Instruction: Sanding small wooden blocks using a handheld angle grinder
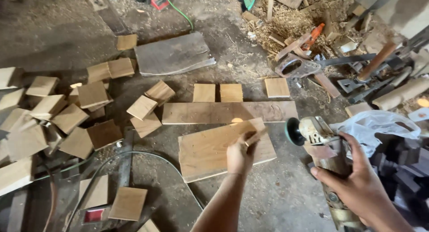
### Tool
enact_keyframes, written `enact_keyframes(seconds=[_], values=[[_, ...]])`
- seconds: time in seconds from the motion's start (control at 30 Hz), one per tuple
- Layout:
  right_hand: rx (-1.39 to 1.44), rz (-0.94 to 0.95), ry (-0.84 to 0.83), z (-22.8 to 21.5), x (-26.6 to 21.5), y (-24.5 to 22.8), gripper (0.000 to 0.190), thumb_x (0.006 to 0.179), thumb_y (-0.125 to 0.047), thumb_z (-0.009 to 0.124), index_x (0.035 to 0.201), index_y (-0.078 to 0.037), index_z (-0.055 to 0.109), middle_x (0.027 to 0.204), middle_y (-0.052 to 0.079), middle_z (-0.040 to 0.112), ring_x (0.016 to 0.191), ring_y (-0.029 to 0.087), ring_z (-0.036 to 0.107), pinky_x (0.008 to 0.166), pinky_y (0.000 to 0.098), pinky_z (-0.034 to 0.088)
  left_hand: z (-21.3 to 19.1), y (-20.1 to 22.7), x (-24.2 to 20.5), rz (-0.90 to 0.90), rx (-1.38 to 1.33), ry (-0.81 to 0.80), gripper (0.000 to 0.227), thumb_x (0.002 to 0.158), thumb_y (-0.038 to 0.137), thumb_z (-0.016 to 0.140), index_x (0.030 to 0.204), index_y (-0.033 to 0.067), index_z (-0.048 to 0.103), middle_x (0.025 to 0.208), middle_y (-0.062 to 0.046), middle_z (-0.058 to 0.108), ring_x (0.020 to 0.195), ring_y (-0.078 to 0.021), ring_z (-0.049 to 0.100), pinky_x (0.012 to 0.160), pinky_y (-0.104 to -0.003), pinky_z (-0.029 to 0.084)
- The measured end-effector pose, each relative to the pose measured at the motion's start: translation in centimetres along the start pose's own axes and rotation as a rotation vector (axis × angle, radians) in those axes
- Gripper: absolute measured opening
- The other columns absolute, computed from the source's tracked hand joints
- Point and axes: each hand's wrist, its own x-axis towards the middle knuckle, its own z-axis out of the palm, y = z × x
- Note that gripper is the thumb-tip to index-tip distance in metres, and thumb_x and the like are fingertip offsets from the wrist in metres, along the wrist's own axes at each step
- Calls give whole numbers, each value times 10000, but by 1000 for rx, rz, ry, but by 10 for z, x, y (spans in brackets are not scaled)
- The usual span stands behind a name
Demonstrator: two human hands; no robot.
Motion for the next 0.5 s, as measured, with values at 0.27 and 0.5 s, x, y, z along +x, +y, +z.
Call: enact_keyframes(seconds=[0.27,0.5], values=[[-457,-132,-94,17,21,-12,1167,677,-157,865,1591,-250,147,1379,243,520,911,388,786,604,452,743,-4,4,5,-67,104,6,182,926,169,699,1104,144,728,1066,-13,775,977,-182,699,880,-325,576],[-635,-537,-123,36,32,6,1108,709,-279,813,1613,-252,172,1360,210,606,914,315,790,638,408,729,10,-8,5,-176,226,83,217,847,263,807,1060,225,811,1057,-7,747,1091,-215,562,1033,-417,444]])
